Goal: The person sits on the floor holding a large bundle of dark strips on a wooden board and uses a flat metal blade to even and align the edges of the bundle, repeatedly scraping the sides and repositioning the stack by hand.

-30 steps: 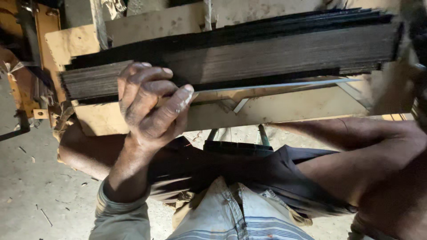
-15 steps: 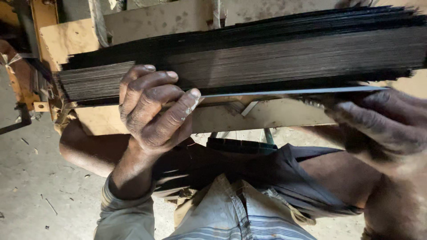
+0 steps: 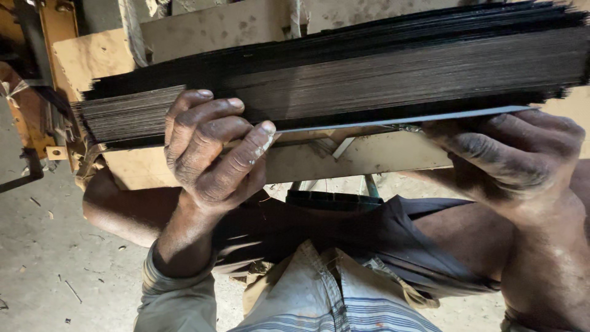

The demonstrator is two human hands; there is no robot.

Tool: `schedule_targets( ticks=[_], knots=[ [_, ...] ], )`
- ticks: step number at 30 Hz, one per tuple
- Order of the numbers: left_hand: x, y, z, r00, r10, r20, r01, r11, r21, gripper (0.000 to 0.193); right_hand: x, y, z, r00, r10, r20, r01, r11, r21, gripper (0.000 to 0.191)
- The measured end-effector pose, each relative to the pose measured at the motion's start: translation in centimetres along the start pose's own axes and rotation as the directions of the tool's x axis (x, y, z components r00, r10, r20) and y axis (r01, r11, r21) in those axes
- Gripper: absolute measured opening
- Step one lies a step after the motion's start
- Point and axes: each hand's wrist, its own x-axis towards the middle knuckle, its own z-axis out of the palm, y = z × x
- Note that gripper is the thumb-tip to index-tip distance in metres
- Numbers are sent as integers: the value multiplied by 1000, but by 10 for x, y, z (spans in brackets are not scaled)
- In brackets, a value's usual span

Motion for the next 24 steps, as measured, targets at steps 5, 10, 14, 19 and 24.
schedule_targets(
  ticks=[5,10,14,19,24],
  knots=[
    [0,0,3,1000,18,-22,-18,1000,5,25,0,1,4,999,-25,-21,24,999,-36,93],
    [4,1,3,999,12,-36,-12,1000,-9,26,-1,-4,2,998,-69,-5,67,985,-160,87],
    [8,2,-3,999,-30,-16,28,998,-63,30,-4,-12,-1,998,-68,17,70,969,-236,72],
    [7,0,-4,999,-34,4,35,996,-88,34,-3,-20,10,993,-107,-45,89,952,-294,44],
    [1,0,0,1000,-15,3,15,999,-36,33,-6,-33,10,995,-79,-53,57,940,-335,29]
  ],
)
